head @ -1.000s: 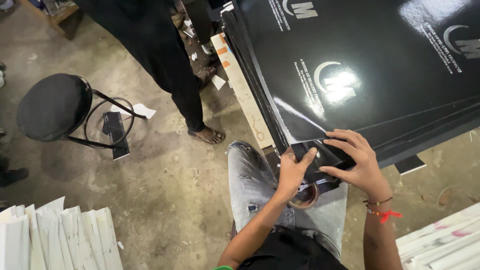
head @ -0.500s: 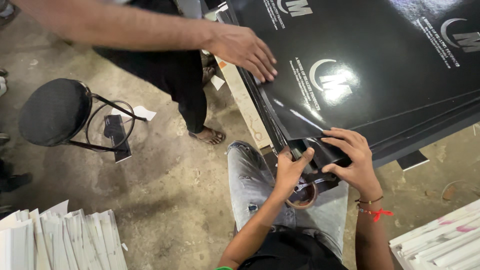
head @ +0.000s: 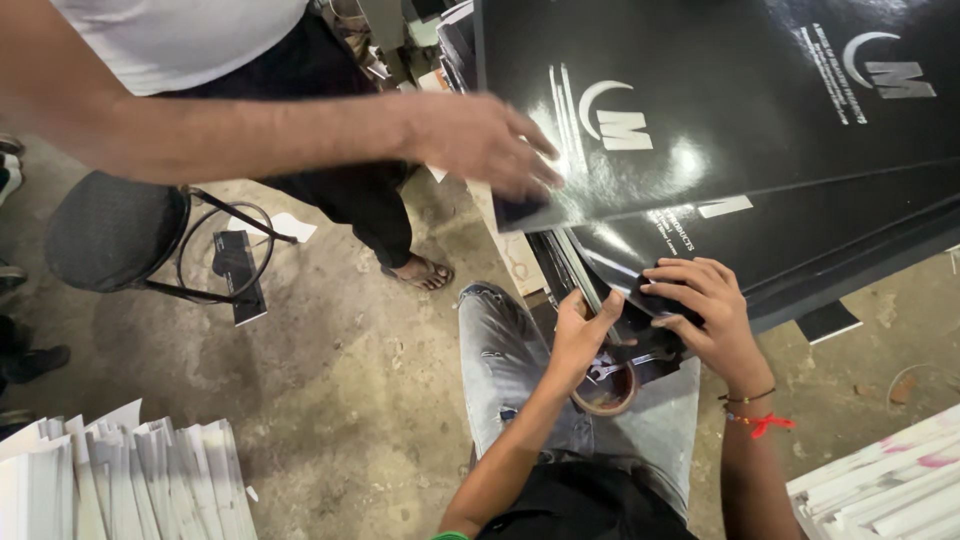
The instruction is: The person applies clear adhesive tape to the edges of a stack of black boxes. They pull tape from a roll, press it onto the box edges, and smooth it down with their fingers. Another person stands nearby and occasionally touches the boxes.
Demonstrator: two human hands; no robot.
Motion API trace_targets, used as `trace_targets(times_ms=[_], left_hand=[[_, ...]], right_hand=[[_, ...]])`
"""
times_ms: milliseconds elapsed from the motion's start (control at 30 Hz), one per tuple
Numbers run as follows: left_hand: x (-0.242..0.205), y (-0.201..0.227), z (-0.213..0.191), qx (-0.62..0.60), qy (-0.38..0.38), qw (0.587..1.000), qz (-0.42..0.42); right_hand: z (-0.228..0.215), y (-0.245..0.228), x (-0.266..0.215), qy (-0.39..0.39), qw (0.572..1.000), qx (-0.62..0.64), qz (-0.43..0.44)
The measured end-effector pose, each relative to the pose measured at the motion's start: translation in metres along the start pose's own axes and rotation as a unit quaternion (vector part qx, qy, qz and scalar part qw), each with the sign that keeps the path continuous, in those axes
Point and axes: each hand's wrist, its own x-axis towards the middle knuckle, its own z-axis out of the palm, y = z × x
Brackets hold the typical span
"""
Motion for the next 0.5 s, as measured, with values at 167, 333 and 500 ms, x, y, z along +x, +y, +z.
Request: trace_targets(times_ms=[167,333,500], left_hand=[[0.0,0.003,0.001,0.004,-0.002,1.0,0.0],[0.001,0.001,0.001,0.02,0.001,1.0,0.006],[0.0,0.004,0.003,0.013,0.016,1.0,-0.014]], right_hand=[[-0.007,-0.007,0.005,-0.003,1.0,0.015,0.022],[-0.018,-0.022,0.022,0.06,0.997,0.027,0.037],[-0.04,-0.046,0.047,0.121,0.991,-0.054,-0.02]])
